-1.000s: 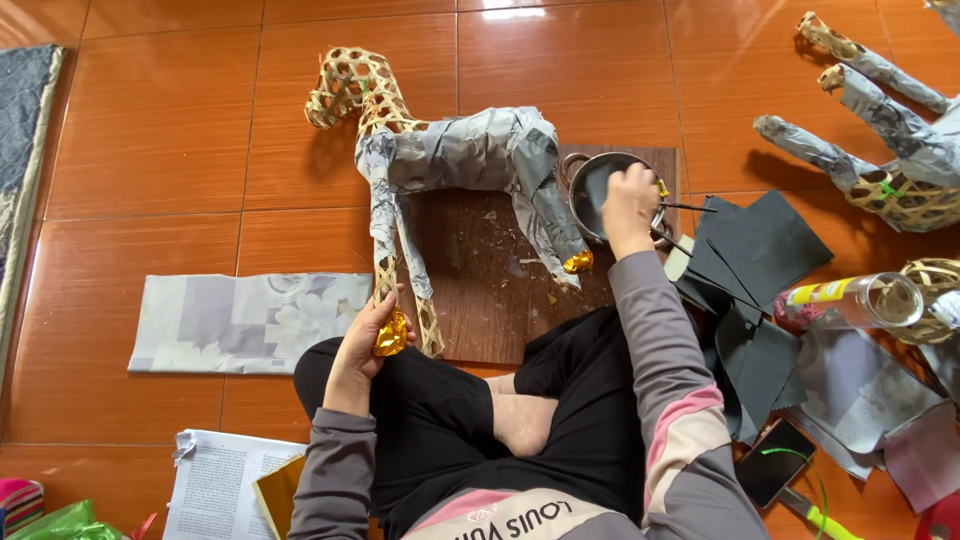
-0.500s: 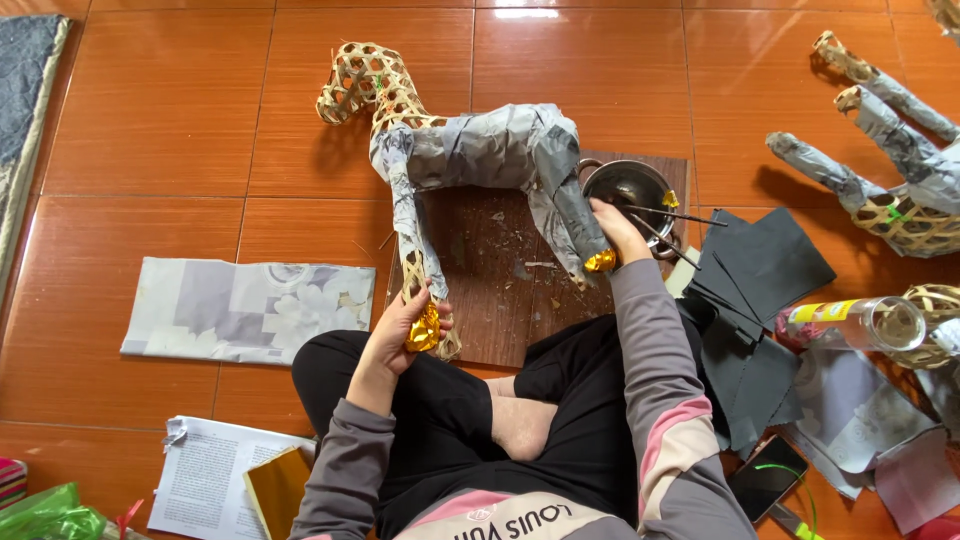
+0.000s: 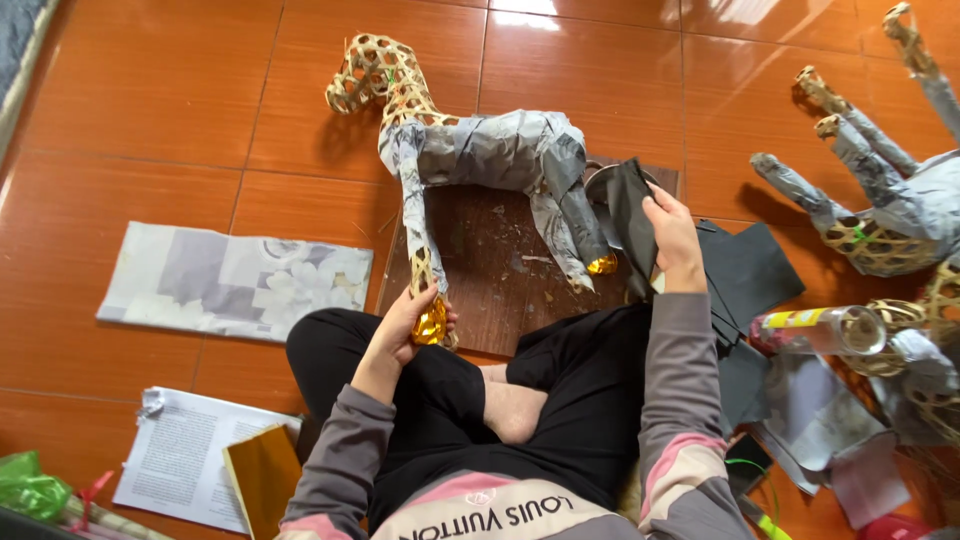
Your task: Wrapping a giraffe-shaped frame with material and applying adhesive to create a sculpture
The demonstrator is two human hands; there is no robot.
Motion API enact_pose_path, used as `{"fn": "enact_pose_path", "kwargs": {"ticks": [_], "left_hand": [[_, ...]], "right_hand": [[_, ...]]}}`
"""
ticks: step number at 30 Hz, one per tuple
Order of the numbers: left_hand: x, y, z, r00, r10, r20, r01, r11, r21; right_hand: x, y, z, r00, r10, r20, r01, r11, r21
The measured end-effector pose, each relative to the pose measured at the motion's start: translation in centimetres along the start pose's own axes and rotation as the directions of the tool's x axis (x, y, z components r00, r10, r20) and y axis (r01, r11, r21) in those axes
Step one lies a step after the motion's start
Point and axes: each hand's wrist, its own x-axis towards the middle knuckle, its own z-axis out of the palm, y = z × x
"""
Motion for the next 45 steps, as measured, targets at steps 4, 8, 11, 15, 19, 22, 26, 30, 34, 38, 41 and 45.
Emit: {"fn": "enact_pose_path", "kwargs": {"ticks": [4, 8, 11, 15, 19, 22, 26, 30, 34, 38, 41, 45], "left_hand": [[0.0, -0.5, 0.5, 1.000, 0.013, -0.010, -0.012, 1.000, 0.014], [0.4, -1.0, 0.7, 0.992, 0.083, -0.093, -0.084, 0.996, 0.003], [-0.8, 0.2, 0.9, 0.956, 0.244, -0.162, -0.225, 0.966, 0.126], [-8.3, 3.6, 3.9, 0.524, 0.845, -0.104, -0.552, 0.431, 0.714], [-11.7, 2.5, 6.3, 0.461, 0.888, 0.013, -0.707, 0.358, 0.610], [-11.4, -0.5, 7.4, 0.667, 0.740, 0.081, -0.579, 0.447, 0.682], [-9.9, -2.9, 8.5, 0.701, 0.713, 0.020, -0.559, 0.532, 0.636], [-8.5, -4.1, 7.5, 0.730, 0.683, 0.032, -0.608, 0.627, 0.486], [-11.2, -3.6, 8.2, 0.783, 0.617, 0.079, -0.585, 0.689, 0.428], [-12.0, -4.7, 8.0, 0.820, 0.551, 0.156, -0.572, 0.776, 0.265], [-12.8, -4.4, 9.1, 0.794, 0.574, 0.198, -0.607, 0.741, 0.286], [-11.0, -4.5, 7.7, 0.743, 0.662, 0.103, -0.650, 0.676, 0.347]], "right_hand": [[-4.0, 1.0, 1.5, 0.997, -0.050, 0.056, 0.046, 0.997, 0.062], [-6.9, 5.2, 6.2, 0.985, -0.096, 0.142, 0.078, 0.989, 0.124], [-10.2, 3.3, 12.4, 0.984, -0.098, 0.149, 0.079, 0.989, 0.126], [-13.3, 1.2, 17.1, 0.996, -0.086, 0.039, 0.083, 0.995, 0.059], [-15.4, 2.6, 18.0, 0.996, -0.074, 0.048, 0.069, 0.994, 0.086], [-17.1, 2.1, 18.0, 0.998, -0.039, 0.051, 0.031, 0.990, 0.137], [-19.8, 0.8, 17.6, 0.998, -0.040, 0.046, 0.035, 0.995, 0.089], [-21.8, -2.0, 16.7, 0.987, -0.019, 0.159, 0.014, 0.999, 0.034], [-21.9, -2.3, 16.0, 0.994, -0.026, 0.107, 0.024, 1.000, 0.019], [-22.4, -3.4, 16.5, 0.997, -0.071, 0.021, 0.070, 0.997, 0.018], [-22.8, -3.6, 17.0, 0.997, -0.073, 0.018, 0.073, 0.997, -0.015], [-23.3, -3.5, 17.0, 0.993, -0.051, 0.111, 0.057, 0.997, -0.054]]}}
